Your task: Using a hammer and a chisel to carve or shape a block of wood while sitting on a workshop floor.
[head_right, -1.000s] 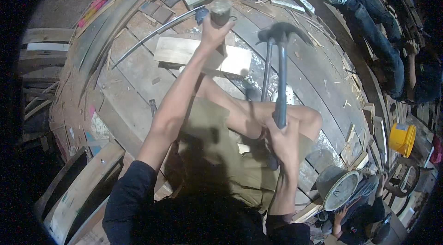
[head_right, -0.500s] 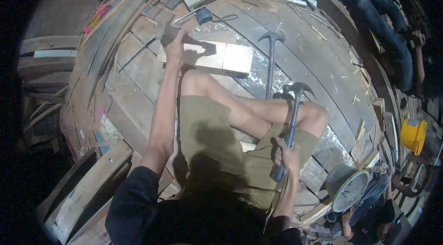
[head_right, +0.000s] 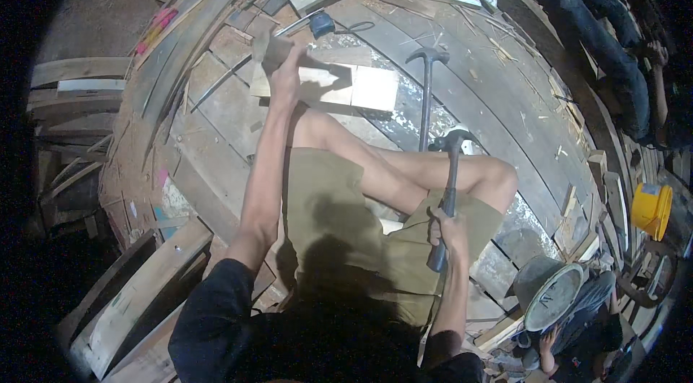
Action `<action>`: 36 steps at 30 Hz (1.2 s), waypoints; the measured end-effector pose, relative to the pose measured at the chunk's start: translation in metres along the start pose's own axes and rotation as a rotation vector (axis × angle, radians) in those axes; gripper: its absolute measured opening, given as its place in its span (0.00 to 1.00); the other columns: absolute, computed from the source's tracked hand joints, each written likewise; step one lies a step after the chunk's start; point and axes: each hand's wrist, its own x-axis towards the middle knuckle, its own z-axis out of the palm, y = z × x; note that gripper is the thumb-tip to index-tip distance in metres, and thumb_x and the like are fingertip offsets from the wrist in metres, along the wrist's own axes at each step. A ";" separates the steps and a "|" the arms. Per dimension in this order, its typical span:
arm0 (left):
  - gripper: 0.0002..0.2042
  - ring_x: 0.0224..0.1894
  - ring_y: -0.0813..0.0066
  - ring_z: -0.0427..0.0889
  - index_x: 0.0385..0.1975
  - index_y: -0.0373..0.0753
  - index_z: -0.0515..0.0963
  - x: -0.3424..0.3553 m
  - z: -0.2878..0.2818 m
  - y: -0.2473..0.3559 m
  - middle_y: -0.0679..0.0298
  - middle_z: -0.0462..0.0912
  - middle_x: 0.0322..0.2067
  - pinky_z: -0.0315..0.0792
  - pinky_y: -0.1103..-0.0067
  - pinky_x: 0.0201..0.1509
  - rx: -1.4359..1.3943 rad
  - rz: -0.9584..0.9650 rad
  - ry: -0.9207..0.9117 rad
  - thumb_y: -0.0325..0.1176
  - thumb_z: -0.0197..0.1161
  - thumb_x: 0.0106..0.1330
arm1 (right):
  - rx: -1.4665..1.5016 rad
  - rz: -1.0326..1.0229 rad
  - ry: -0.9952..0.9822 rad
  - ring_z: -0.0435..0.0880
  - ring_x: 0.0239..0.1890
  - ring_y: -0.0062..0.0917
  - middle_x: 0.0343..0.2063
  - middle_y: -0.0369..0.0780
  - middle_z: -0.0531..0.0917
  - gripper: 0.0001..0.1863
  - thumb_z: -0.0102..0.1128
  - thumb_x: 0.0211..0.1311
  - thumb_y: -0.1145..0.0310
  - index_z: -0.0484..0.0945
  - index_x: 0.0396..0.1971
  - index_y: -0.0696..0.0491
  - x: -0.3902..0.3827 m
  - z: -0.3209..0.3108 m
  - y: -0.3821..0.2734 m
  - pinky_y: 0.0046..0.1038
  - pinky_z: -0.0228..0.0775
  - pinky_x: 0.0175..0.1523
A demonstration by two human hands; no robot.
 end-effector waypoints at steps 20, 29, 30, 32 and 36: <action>0.08 0.27 0.78 0.78 0.29 0.36 0.75 0.058 0.047 -0.007 0.65 0.78 0.24 0.72 0.79 0.34 0.180 0.123 -0.392 0.29 0.66 0.53 | 0.019 0.018 -0.018 0.62 0.08 0.14 0.10 0.32 0.66 0.13 0.58 0.58 0.71 0.64 0.19 0.51 0.007 0.000 -0.002 0.19 0.52 0.10; 0.08 0.23 0.81 0.76 0.24 0.35 0.75 0.051 0.048 -0.007 0.66 0.78 0.21 0.70 0.81 0.27 0.125 0.145 -0.339 0.29 0.68 0.50 | 0.018 0.029 0.023 0.61 0.08 0.14 0.10 0.31 0.65 0.13 0.57 0.60 0.71 0.63 0.19 0.51 0.006 -0.001 0.002 0.20 0.52 0.10; 0.08 0.24 0.79 0.78 0.25 0.35 0.76 0.051 0.051 -0.007 0.66 0.79 0.21 0.71 0.81 0.30 0.135 0.141 -0.341 0.30 0.67 0.52 | 0.024 0.021 0.004 0.61 0.08 0.14 0.10 0.31 0.65 0.13 0.57 0.60 0.72 0.63 0.19 0.51 0.006 -0.001 0.002 0.20 0.52 0.10; 0.08 0.26 0.78 0.79 0.25 0.35 0.76 0.052 0.057 -0.006 0.64 0.79 0.21 0.72 0.80 0.32 0.172 0.124 -0.328 0.32 0.66 0.54 | 0.026 0.002 -0.026 0.61 0.08 0.14 0.10 0.31 0.65 0.13 0.57 0.60 0.72 0.63 0.19 0.51 0.006 -0.001 0.001 0.20 0.52 0.11; 0.08 0.24 0.78 0.77 0.23 0.34 0.75 0.058 0.061 -0.004 0.64 0.79 0.21 0.70 0.80 0.31 0.197 0.096 -0.375 0.31 0.64 0.54 | 0.026 0.002 -0.023 0.61 0.08 0.15 0.10 0.31 0.65 0.14 0.57 0.60 0.72 0.63 0.19 0.51 0.006 0.000 0.000 0.20 0.53 0.11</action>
